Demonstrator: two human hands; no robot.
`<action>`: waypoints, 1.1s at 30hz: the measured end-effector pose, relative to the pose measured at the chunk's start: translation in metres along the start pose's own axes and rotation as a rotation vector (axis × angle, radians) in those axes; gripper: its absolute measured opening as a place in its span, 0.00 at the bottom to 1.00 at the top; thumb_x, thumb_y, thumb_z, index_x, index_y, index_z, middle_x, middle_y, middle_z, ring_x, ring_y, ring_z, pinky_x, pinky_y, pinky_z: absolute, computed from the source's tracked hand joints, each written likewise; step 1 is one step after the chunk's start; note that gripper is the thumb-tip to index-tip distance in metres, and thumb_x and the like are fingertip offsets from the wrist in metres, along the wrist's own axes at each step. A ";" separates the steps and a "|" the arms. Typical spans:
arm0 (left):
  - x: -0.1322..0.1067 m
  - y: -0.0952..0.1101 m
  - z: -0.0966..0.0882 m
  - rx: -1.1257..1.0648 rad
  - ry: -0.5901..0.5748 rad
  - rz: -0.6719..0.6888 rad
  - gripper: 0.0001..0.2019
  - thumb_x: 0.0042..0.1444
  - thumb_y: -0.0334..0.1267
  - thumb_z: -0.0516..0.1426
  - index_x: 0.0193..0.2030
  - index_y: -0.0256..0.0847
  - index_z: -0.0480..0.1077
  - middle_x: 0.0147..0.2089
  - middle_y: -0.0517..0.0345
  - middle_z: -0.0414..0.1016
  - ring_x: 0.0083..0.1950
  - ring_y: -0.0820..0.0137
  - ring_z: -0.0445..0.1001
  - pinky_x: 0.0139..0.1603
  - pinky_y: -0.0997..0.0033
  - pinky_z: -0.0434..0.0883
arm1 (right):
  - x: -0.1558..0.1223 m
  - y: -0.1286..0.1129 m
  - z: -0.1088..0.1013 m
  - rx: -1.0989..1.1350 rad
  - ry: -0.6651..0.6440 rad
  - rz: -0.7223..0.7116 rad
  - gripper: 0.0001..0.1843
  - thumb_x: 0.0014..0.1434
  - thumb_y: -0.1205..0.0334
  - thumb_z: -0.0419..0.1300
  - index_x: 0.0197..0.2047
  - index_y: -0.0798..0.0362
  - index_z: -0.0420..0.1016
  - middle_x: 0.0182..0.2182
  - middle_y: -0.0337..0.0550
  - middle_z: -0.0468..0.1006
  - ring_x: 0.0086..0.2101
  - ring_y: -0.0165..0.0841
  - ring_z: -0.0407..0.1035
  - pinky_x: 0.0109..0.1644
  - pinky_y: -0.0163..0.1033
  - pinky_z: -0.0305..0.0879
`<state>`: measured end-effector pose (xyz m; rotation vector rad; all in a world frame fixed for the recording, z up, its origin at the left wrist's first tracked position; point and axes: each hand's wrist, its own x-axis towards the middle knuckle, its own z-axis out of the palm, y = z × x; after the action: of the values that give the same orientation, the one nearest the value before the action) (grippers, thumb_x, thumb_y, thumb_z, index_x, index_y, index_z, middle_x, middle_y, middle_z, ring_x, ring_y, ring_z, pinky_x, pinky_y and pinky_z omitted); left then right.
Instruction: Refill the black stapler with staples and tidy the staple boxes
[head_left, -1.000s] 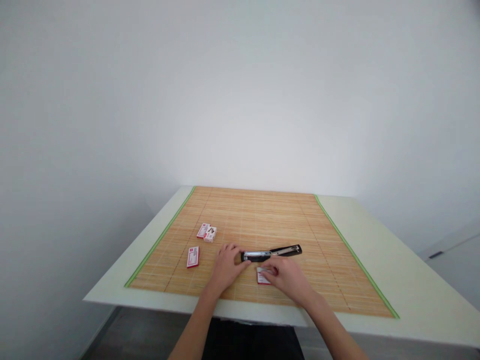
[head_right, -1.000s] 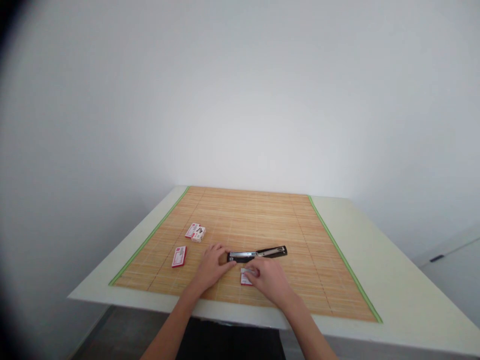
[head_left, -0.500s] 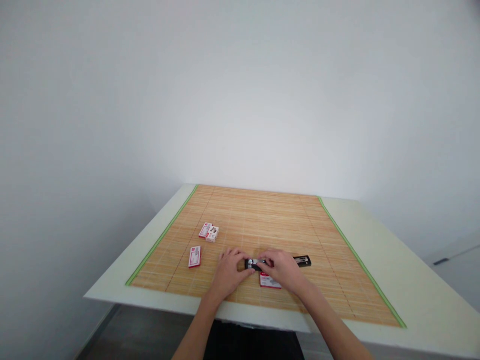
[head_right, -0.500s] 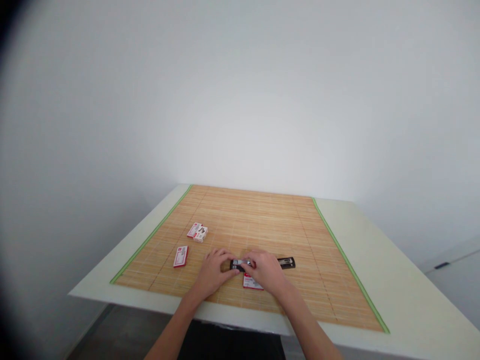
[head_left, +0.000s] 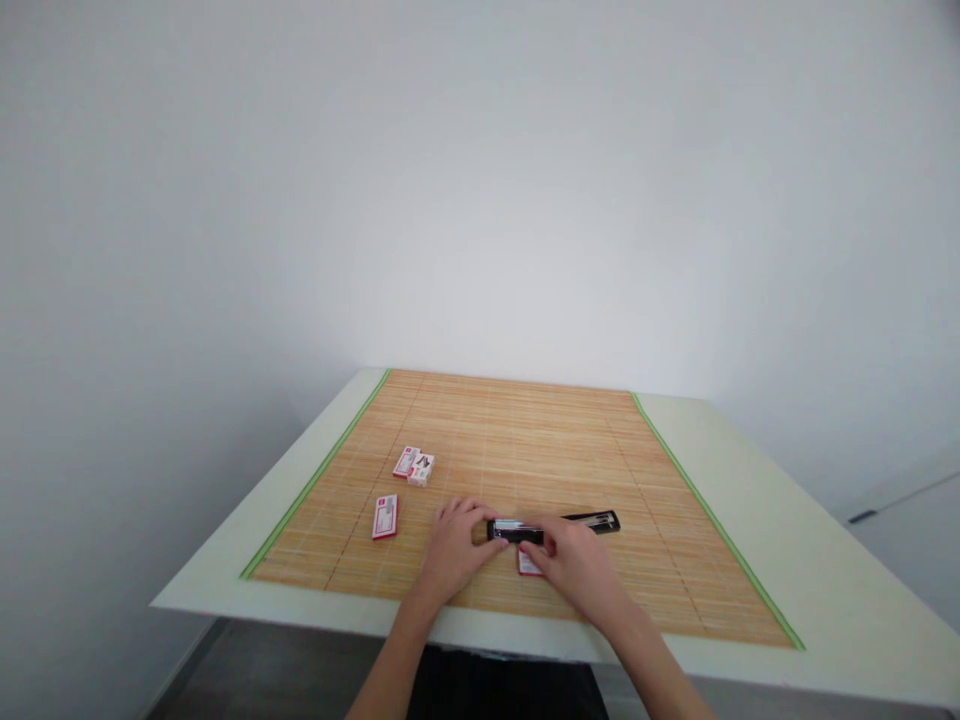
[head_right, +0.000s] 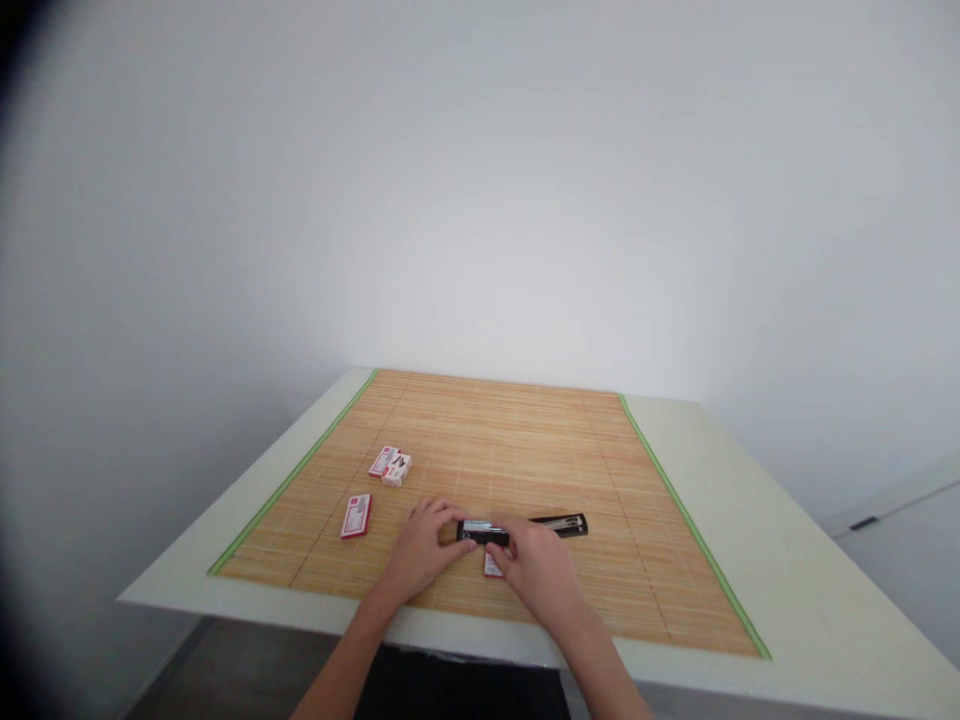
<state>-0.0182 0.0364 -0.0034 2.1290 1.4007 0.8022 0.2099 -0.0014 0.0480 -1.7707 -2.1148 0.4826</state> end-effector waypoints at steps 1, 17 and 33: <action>0.000 -0.001 0.000 -0.002 0.002 -0.001 0.15 0.56 0.50 0.67 0.48 0.52 0.78 0.51 0.59 0.77 0.54 0.58 0.69 0.56 0.58 0.61 | -0.003 0.013 -0.004 0.030 0.044 0.038 0.18 0.63 0.50 0.62 0.54 0.42 0.80 0.28 0.38 0.79 0.30 0.34 0.72 0.34 0.37 0.56; 0.000 -0.002 0.003 -0.031 0.014 -0.004 0.15 0.54 0.50 0.69 0.46 0.52 0.78 0.49 0.58 0.76 0.53 0.58 0.70 0.56 0.58 0.61 | -0.002 0.111 -0.038 0.732 -0.035 0.155 0.30 0.57 0.37 0.66 0.52 0.52 0.77 0.27 0.35 0.71 0.25 0.28 0.60 0.27 0.35 0.54; -0.001 -0.001 0.003 0.008 0.023 -0.008 0.13 0.56 0.49 0.67 0.47 0.50 0.76 0.50 0.58 0.76 0.53 0.58 0.70 0.54 0.60 0.63 | 0.053 -0.011 -0.018 0.098 -0.135 -0.339 0.10 0.57 0.58 0.68 0.43 0.45 0.83 0.42 0.43 0.79 0.46 0.39 0.70 0.49 0.40 0.62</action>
<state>-0.0167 0.0353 -0.0066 2.1254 1.4256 0.8219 0.2000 0.0499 0.0707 -1.3234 -2.3767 0.6124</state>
